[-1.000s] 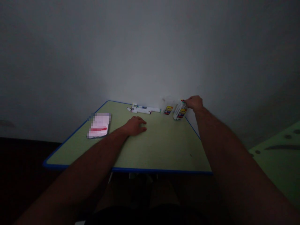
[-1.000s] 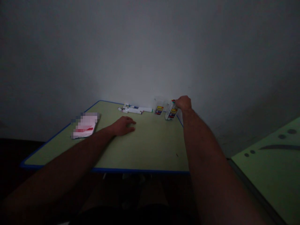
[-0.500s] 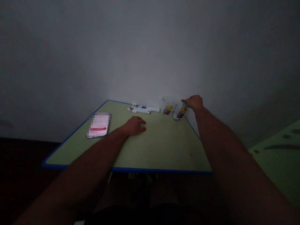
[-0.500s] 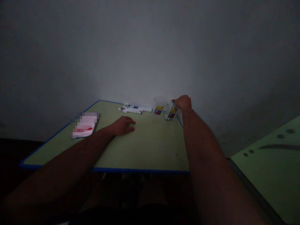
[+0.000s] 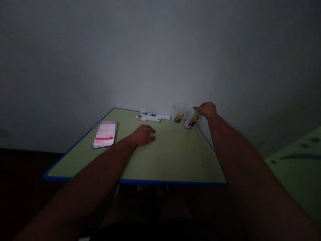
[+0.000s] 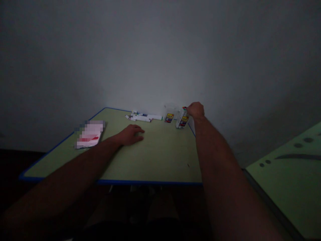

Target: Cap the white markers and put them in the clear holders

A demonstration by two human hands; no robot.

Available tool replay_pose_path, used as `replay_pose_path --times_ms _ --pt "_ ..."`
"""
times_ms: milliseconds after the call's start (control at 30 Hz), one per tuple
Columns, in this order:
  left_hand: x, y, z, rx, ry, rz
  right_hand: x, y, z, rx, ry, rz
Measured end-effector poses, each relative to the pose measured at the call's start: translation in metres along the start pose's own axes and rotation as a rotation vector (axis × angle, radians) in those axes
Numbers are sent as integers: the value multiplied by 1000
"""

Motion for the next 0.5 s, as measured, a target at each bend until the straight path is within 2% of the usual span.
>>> replay_pose_path --times_ms 67,267,500 --pt "0 0 0 -4 -2 0 -1 -2 1 -23 -40 -24" --pt "0 0 -2 6 11 14 2 -1 -4 -105 -12 -9" --pt "0 0 -2 7 6 14 -1 1 -3 -49 -38 36"
Point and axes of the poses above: each hand's wrist, its own x-axis towards the middle knuckle, its own y-axis out of the back of the hand, z = x × y, the point moved 9 cm from there along x, towards the middle knuckle, and after that the axes turned 12 degrees about -z, right-handed, at the moved point
